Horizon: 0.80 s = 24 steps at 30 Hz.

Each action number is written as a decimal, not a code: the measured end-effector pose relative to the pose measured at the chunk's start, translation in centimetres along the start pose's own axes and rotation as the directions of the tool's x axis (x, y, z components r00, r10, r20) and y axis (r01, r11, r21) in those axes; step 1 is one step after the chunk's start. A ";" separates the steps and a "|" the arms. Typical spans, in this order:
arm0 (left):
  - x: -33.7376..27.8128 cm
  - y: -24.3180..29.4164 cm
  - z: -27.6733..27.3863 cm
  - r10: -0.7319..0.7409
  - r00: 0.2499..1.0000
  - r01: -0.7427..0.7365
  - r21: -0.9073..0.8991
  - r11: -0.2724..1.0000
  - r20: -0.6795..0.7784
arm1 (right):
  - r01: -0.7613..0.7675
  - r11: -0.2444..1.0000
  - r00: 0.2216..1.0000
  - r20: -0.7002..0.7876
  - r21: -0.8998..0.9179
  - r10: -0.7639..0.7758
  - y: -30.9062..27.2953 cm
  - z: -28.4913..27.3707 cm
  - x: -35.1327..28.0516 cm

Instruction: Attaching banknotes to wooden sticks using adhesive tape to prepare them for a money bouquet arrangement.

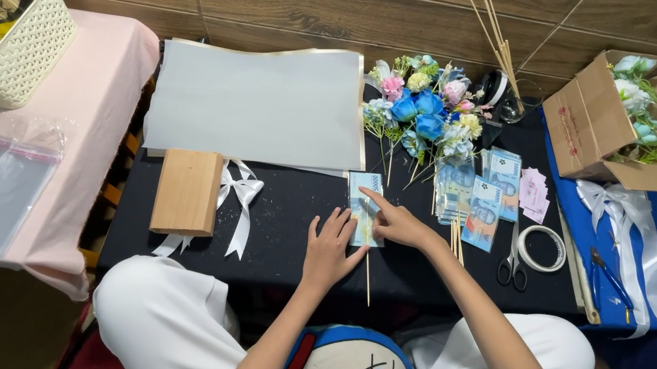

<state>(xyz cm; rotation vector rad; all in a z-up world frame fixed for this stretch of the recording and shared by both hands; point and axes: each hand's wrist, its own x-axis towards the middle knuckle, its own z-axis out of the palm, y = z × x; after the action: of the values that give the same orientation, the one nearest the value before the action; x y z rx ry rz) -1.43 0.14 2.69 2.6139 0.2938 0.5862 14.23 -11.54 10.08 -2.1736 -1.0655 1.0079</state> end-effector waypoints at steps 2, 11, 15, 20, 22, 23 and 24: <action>0.0 0.0 0.0 0.004 1.000 -0.004 -0.001 1.000 -0.006 | -0.008 1.000 1.000 0.004 -0.018 0.008 0.1 0.0 0.2; 0.1 0.0 -0.1 0.012 1.000 -0.012 0.003 1.000 -0.011 | -0.034 0.998 0.999 0.020 -0.053 0.035 -0.1 0.0 0.5; 0.1 0.1 -0.3 0.009 1.000 -0.009 -0.004 1.000 -0.012 | -0.029 0.999 0.999 0.025 -0.020 0.030 0.2 0.0 0.8; 0.0 -0.1 0.1 0.007 1.000 -0.007 0.007 1.000 -0.012 | -0.020 0.999 0.999 0.046 0.028 0.019 -0.4 0.0 0.6; 0.0 -0.1 0.1 0.006 1.000 -0.005 0.011 1.000 -0.016 | -0.016 0.999 0.998 0.057 0.042 0.013 -0.7 0.0 0.5; 0.0 -0.1 0.1 0.006 1.000 -0.006 0.014 1.000 -0.019 | -0.015 0.999 0.998 0.058 0.036 0.013 -0.7 0.0 0.5; 0.0 -0.1 0.1 0.008 1.000 -0.008 0.018 1.000 -0.021 | -0.016 0.999 0.998 0.057 0.031 0.014 -0.6 0.1 0.5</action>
<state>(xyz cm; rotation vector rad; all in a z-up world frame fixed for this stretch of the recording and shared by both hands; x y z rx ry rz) -1.36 0.21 2.51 2.6291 0.2968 0.6170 14.08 -10.79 10.31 -2.1424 -1.0539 1.0921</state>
